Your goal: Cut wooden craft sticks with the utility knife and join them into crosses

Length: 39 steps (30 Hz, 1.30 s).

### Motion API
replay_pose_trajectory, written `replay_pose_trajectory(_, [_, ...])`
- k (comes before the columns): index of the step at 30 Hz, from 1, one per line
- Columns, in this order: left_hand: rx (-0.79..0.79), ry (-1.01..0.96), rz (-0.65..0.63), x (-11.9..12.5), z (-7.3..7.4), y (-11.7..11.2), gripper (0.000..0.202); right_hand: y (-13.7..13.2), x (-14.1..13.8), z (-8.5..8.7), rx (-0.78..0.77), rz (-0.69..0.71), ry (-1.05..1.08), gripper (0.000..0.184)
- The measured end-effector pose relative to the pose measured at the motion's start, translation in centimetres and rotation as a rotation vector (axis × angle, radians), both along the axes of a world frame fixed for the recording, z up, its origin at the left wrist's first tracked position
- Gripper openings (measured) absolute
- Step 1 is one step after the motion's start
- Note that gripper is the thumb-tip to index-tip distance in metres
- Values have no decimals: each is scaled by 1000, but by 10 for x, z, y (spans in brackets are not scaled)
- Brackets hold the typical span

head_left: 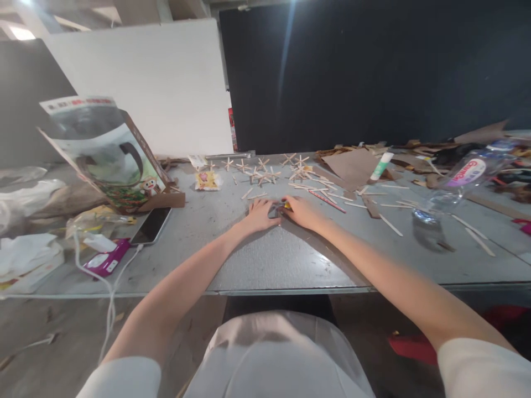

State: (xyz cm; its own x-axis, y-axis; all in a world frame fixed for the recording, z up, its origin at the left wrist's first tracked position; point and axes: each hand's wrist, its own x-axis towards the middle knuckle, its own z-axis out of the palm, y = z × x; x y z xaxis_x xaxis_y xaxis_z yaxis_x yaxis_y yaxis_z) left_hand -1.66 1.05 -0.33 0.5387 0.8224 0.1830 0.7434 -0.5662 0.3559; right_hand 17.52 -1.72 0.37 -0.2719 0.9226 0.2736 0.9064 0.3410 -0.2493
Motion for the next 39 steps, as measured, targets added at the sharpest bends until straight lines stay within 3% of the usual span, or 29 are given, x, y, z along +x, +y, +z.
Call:
replay_pose_trajectory(5, [-42, 59, -45, -3, 4, 4, 47, -6, 21, 6, 7, -30, 47, 34])
replay_pose_trajectory(13, [-32, 111, -144, -23, 13, 14, 52, -8, 39, 15, 16, 261, -117, 28])
replay_pose_trajectory(19, [-72, 49, -190, -30, 11, 19, 56, -18, 25, 13, -47, 132, -234, 34])
replay_pose_trajectory(39, [-96, 38, -182, -28, 10, 19, 64, -25, 17, 22, -51, 135, -286, 32])
